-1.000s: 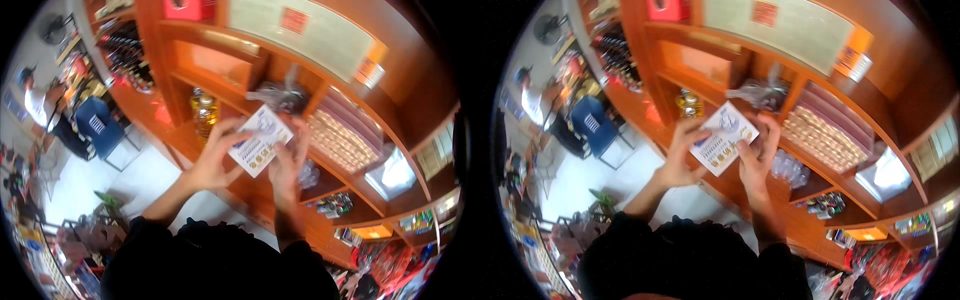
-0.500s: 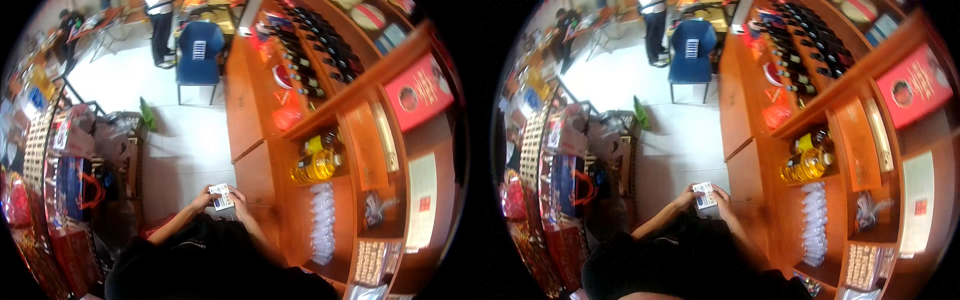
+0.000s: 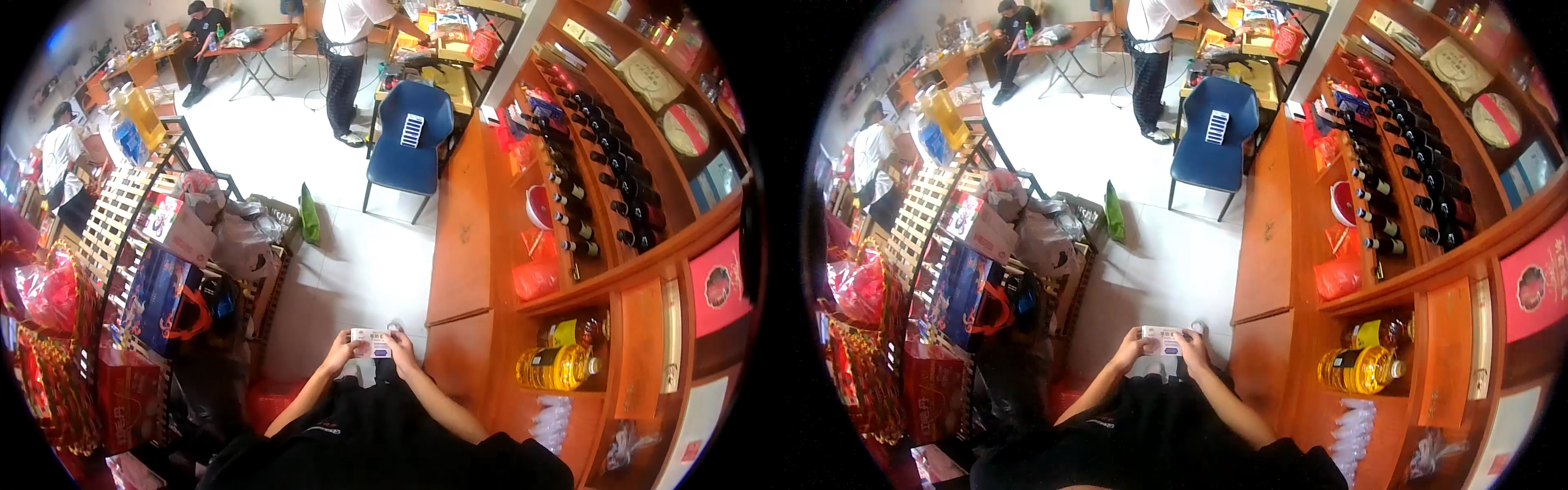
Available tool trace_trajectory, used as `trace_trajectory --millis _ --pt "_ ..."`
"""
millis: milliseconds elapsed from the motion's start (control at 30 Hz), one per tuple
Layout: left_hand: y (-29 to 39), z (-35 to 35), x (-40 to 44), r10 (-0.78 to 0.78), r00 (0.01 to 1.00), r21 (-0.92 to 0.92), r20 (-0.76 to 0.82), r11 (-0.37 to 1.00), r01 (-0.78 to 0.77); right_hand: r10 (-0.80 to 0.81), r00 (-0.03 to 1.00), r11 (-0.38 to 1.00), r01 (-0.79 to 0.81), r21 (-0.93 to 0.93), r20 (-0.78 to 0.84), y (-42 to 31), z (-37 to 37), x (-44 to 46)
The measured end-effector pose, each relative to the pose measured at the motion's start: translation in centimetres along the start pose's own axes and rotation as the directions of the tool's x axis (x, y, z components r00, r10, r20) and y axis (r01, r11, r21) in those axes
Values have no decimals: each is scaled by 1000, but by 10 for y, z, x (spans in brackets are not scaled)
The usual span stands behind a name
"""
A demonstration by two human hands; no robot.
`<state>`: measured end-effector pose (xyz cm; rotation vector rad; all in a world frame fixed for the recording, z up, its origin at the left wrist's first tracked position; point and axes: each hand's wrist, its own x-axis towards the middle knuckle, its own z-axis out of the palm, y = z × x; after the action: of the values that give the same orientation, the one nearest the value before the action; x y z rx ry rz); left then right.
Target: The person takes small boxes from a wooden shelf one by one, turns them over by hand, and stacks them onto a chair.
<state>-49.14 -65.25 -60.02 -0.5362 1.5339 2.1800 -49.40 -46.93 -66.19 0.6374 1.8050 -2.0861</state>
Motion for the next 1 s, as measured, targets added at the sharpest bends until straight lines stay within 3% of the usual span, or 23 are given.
trace_trajectory --millis 67,100,133,200,233,267,333,533,600,667,733,767,867,933,1000 --pt "6 3 23 -21 997 35 69 999 18 -71 996 997 70 15 58 -13 10 20" --pt "1 10 40 122 992 106 30 987 -125 -112 990 993 115 -23 85 -18 13 31" --pt "2 16 55 119 993 118 18 986 -120 -105 990 994 107 -11 95 -33 16 37" --pt "22 33 85 240 969 297 -62 931 -212 -89 994 996 87 21 58 -74 23 45" --pt "33 41 98 310 950 445 -38 857 -261 18 998 993 -24 118 53 -67 18 69" --pt "46 52 112 371 929 581 5 755 -305 38 986 984 -65 165 162 -116 15 55" --pt "90 90 119 286 958 668 25 708 -229 64 983 946 -114 303 169 -127 2 84" --pt "112 153 196 166 961 733 223 621 -277 145 973 861 -213 462 179 -129 -63 170" --pt "102 163 224 264 927 612 265 697 -374 137 985 853 -173 493 109 -160 -81 169" --pt "112 182 230 224 942 651 249 681 -334 84 994 848 -110 518 72 -178 -98 175" --pt "117 197 239 121 981 314 154 935 -165 62 998 884 -61 464 12 -190 -106 186" --pt "123 202 242 49 984 197 171 977 -83 67 998 888 -63 456 7 -196 -112 190" --pt "139 209 255 25 980 104 197 993 -47 123 991 929 -131 345 46 -210 -117 205" --pt "137 198 279 54 973 70 226 995 -71 193 943 898 -281 338 271 -218 -117 218" --pt "155 198 293 108 958 72 265 989 -131 179 950 903 -262 340 256 -231 -104 234"
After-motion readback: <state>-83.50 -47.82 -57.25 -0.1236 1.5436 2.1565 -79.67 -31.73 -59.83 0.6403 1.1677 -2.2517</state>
